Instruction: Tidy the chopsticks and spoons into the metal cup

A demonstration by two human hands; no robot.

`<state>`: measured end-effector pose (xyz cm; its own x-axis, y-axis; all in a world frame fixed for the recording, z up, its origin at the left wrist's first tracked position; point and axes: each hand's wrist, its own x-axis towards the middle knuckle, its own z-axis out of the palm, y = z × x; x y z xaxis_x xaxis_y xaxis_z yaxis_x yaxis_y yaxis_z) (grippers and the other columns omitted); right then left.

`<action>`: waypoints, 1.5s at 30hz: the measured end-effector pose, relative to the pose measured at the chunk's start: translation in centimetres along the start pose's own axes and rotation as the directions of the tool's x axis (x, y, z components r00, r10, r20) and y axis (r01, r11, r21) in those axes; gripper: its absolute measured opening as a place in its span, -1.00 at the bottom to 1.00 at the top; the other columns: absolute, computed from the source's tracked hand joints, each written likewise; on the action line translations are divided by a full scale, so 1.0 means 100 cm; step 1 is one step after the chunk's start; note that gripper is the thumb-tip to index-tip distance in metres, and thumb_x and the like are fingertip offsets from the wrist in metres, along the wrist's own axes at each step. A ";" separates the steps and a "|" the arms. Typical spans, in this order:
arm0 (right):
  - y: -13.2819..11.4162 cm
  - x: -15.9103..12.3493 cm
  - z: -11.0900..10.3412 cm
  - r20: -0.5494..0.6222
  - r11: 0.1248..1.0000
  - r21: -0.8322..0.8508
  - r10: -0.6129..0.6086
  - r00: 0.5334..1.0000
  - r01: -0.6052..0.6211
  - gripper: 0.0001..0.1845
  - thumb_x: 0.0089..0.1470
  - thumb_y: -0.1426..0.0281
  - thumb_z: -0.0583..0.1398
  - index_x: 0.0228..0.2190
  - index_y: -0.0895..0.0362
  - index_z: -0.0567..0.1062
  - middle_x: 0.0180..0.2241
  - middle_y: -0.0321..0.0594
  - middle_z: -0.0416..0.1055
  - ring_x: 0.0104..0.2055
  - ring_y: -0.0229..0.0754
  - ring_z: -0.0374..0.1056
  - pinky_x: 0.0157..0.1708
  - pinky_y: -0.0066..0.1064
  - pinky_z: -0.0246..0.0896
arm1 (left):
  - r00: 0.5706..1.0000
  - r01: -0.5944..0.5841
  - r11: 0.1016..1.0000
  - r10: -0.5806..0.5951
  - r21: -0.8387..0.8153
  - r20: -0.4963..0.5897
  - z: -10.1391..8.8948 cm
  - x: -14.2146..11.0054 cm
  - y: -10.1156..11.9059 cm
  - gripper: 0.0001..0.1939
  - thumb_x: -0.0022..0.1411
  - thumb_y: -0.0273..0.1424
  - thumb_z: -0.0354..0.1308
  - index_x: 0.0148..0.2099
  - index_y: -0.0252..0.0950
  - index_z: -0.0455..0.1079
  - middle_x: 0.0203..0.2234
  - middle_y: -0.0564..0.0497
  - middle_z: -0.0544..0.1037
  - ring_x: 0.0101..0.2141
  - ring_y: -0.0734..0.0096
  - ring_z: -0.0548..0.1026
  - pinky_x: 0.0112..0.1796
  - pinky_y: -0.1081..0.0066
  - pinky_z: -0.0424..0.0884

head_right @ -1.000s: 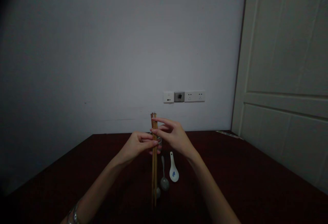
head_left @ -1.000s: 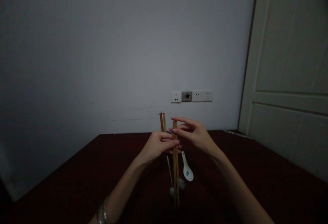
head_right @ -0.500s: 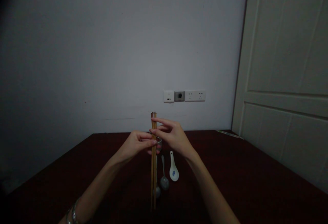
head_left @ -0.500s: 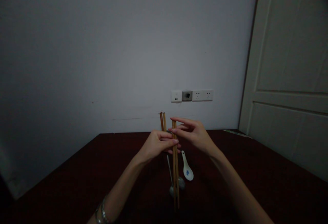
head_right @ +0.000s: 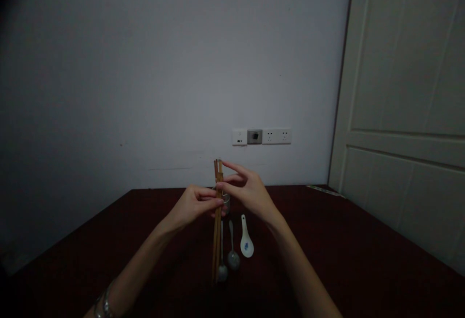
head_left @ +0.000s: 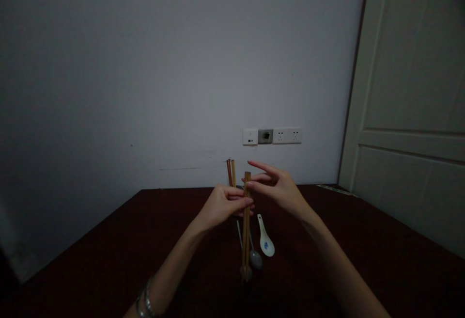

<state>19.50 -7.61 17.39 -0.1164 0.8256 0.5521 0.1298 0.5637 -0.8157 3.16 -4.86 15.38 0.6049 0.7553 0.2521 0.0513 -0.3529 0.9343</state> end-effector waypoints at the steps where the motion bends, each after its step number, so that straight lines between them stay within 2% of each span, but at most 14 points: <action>1: 0.000 0.001 0.000 -0.037 0.999 -0.037 -0.006 0.999 0.005 -0.45 -0.18 0.29 0.25 -0.08 0.16 0.38 -0.39 -0.16 0.51 -0.36 -0.18 0.41 -0.31 -0.29 0.32 | 1.000 -0.004 1.000 0.004 0.012 -0.015 0.000 0.001 -0.001 -0.79 0.05 -0.33 0.14 -0.37 -0.41 0.46 -0.48 -0.10 0.55 -0.42 0.40 0.50 -0.38 0.43 0.37; 5: 0.006 0.003 0.002 -0.185 0.968 -0.251 -0.070 0.980 0.022 -0.63 -0.18 0.20 0.24 -0.33 0.19 0.51 -0.47 -0.13 0.50 -0.42 -0.15 0.41 -0.37 -0.31 0.31 | 0.984 -0.064 0.988 0.087 0.143 -0.156 0.002 0.006 -0.010 -0.76 0.08 -0.31 0.09 -0.36 -0.40 0.47 -0.49 -0.07 0.54 -0.46 0.39 0.47 -0.44 0.46 0.34; 8: 0.012 0.003 0.007 -0.205 0.939 -0.342 -0.104 0.973 0.028 -0.65 -0.19 0.16 0.24 -0.40 0.17 0.52 -0.50 -0.14 0.49 -0.45 -0.14 0.40 -0.42 -0.34 0.30 | 0.958 -0.107 0.962 0.167 0.251 -0.233 0.007 0.008 -0.014 -0.76 0.09 -0.33 0.07 -0.34 -0.38 0.48 -0.50 -0.03 0.54 -0.44 0.36 0.47 -0.44 0.46 0.33; 13: 0.015 0.002 0.013 -0.247 0.894 -0.447 -0.165 0.955 0.039 -0.70 -0.13 0.16 0.20 -0.47 0.16 0.52 -0.53 -0.15 0.48 -0.49 -0.16 0.38 -0.49 -0.39 0.24 | 0.933 -0.141 0.919 0.248 0.369 -0.261 0.019 0.009 -0.018 -0.79 0.08 -0.41 0.04 -0.37 -0.39 0.49 -0.52 0.00 0.54 -0.45 0.37 0.45 -0.44 0.49 0.31; 15: 0.015 0.002 0.013 -0.258 0.885 -0.465 -0.149 0.955 0.013 -0.73 -0.12 0.19 0.19 -0.51 0.15 0.51 -0.56 -0.16 0.47 -0.51 -0.18 0.37 -0.52 -0.41 0.22 | 0.933 -0.141 0.913 0.252 0.383 -0.258 0.022 0.008 -0.019 -0.79 0.08 -0.43 0.03 -0.37 -0.40 0.49 -0.52 -0.01 0.53 -0.46 0.38 0.45 -0.46 0.50 0.30; 19: 0.014 0.004 0.011 -0.235 0.927 -0.376 -0.079 0.969 -0.016 -0.75 -0.13 0.22 0.19 -0.52 0.18 0.51 -0.54 -0.15 0.48 -0.50 -0.18 0.37 -0.51 -0.41 0.22 | 0.931 -0.143 0.916 0.252 0.374 -0.263 0.022 0.008 -0.020 -0.82 0.07 -0.44 0.06 -0.38 -0.39 0.47 -0.51 -0.01 0.53 -0.46 0.39 0.45 -0.44 0.48 0.32; 24: 0.013 0.008 0.003 -0.151 0.980 -0.198 -0.005 0.989 -0.025 -0.71 -0.17 0.20 0.22 -0.51 0.20 0.52 -0.52 -0.17 0.47 -0.47 -0.19 0.36 -0.48 -0.40 0.23 | 0.943 -0.125 0.960 0.194 0.252 -0.269 0.018 0.010 -0.020 -0.80 0.00 -0.32 0.18 -0.35 -0.38 0.45 -0.46 -0.06 0.54 -0.43 0.36 0.47 -0.39 0.43 0.37; 27: 0.014 0.009 -0.006 -0.096 0.992 -0.120 0.021 0.995 -0.032 -0.69 -0.20 0.18 0.23 -0.51 0.19 0.53 -0.49 -0.19 0.48 -0.43 -0.20 0.36 -0.42 -0.38 0.25 | 0.965 -0.086 0.993 0.102 0.075 -0.242 0.016 0.010 -0.017 -0.73 -0.06 -0.30 0.24 -0.34 -0.40 0.42 -0.48 -0.07 0.53 -0.45 0.37 0.48 -0.39 0.40 0.38; 30: 0.018 0.010 -0.014 -0.028 0.998 0.006 0.065 0.997 -0.065 -0.70 -0.20 0.18 0.25 -0.48 0.17 0.54 -0.44 -0.17 0.49 -0.39 -0.20 0.37 -0.35 -0.35 0.27 | 1.000 -0.002 0.979 -0.003 -0.202 -0.026 0.012 0.009 -0.014 -0.69 -0.01 -0.28 0.20 -0.26 -0.42 0.39 -0.48 -0.09 0.52 -0.47 0.38 0.50 -0.36 0.35 0.39; 32: 0.022 0.010 -0.016 -0.002 0.991 0.091 0.097 0.995 -0.097 -0.71 -0.19 0.20 0.25 -0.46 0.17 0.54 -0.40 -0.16 0.49 -0.37 -0.21 0.38 -0.31 -0.34 0.27 | 0.992 0.060 0.944 -0.020 -0.326 0.126 0.010 0.007 -0.013 -0.67 0.04 -0.28 0.17 -0.21 -0.43 0.38 -0.47 -0.12 0.52 -0.48 0.38 0.51 -0.35 0.34 0.39; 36: 0.023 0.010 -0.015 0.028 0.982 0.149 0.114 0.993 -0.117 -0.73 -0.20 0.23 0.27 -0.46 0.17 0.55 -0.41 -0.16 0.49 -0.37 -0.22 0.39 -0.27 -0.33 0.26 | 0.967 0.134 0.891 -0.022 -0.435 0.253 0.008 0.006 -0.017 -0.72 0.05 -0.33 0.17 -0.24 -0.45 0.39 -0.51 -0.12 0.51 -0.51 0.38 0.51 -0.43 0.40 0.39; 40: 0.023 0.009 -0.013 0.057 0.982 0.147 0.115 0.992 -0.122 -0.73 -0.18 0.23 0.26 -0.45 0.16 0.56 -0.34 -0.12 0.50 -0.34 -0.19 0.40 -0.25 -0.32 0.26 | 0.967 0.146 0.881 -0.031 -0.451 0.251 0.009 0.008 -0.020 -0.78 0.04 -0.37 0.18 -0.31 -0.47 0.40 -0.51 -0.13 0.52 -0.53 0.38 0.51 -0.46 0.42 0.40; 45: 0.026 0.011 -0.012 -0.008 0.974 0.197 0.115 0.993 -0.111 -0.57 -0.19 0.26 0.27 -0.21 0.15 0.49 -0.35 -0.11 0.51 -0.31 -0.15 0.42 -0.25 -0.27 0.29 | 0.990 0.089 0.913 -0.038 -0.398 0.135 0.010 0.010 -0.021 -0.76 0.01 -0.36 0.21 -0.33 -0.47 0.41 -0.51 -0.14 0.53 -0.52 0.36 0.52 -0.46 0.40 0.41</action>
<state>20.91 -5.22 16.08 -0.0924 0.8851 0.4562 -0.0542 0.4530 -0.8899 4.47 -3.93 13.38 0.7040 0.6871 0.1799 -0.2155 -0.0346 0.9759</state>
